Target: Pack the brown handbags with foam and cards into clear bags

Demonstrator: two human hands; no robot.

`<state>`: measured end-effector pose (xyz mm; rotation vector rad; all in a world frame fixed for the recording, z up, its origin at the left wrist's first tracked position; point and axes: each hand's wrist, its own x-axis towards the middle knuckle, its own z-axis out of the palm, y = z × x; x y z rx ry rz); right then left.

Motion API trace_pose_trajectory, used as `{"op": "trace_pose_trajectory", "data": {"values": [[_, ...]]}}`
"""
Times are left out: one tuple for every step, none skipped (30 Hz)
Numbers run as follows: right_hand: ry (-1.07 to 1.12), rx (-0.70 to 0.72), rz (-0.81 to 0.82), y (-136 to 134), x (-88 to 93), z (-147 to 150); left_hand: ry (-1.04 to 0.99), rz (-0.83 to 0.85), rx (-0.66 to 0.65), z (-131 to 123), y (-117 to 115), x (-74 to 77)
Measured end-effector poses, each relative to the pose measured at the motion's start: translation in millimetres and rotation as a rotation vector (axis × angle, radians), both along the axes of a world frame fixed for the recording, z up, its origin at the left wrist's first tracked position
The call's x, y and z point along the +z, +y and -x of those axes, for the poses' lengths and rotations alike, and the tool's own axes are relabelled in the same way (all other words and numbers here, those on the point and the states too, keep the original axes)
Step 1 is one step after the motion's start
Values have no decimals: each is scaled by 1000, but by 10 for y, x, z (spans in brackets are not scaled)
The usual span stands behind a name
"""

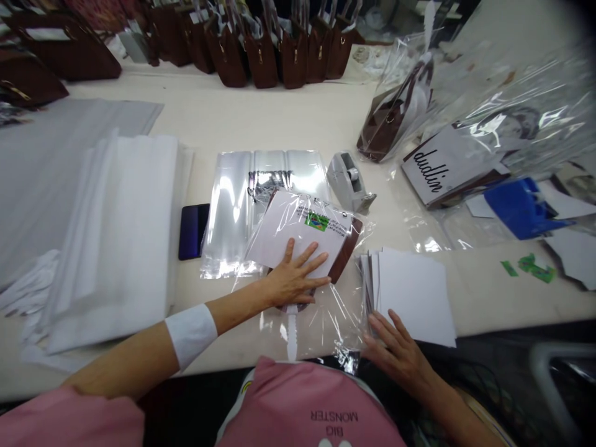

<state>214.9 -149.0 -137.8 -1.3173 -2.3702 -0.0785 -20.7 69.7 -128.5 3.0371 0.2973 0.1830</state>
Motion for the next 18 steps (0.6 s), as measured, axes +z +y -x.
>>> {"op": "trace_pose_trajectory", "data": {"values": [[-17,-16,-21,52,-46,2,2,2,3,0,0,2],[-35,-10,-24,115,-81,19,3,2,5,-1,1,5],[-48,19,-10,181,-100,50,4,1,7,-1,4,8],[-53,63,15,245,-98,93,5,1,8,-1,7,11],[-47,114,44,299,-73,145,6,4,8,1,9,14],[-33,163,71,342,-27,201,8,9,8,5,12,16],[-15,206,91,374,38,256,11,14,6,10,13,17],[-2,235,105,399,115,308,15,18,2,16,15,16],[4,250,115,423,198,355,17,21,-5,22,16,13],[4,260,122,452,279,396,17,22,-12,27,18,8],[2,271,127,493,353,431,14,23,-18,30,18,0],[2,283,131,548,414,461,8,25,-23,32,18,-9],[12,292,126,617,458,487,2,27,-26,32,16,-19],[35,296,108,697,485,510,-4,30,-26,32,12,-26],[67,291,79,782,495,531,-10,31,-25,35,6,-29],[105,273,46,863,492,552,-18,31,-24,42,-1,-23],[147,244,17,934,479,572,-26,28,-29,58,-8,-8],[187,208,-3,987,459,592,-35,24,-37,86,-13,20]]}}
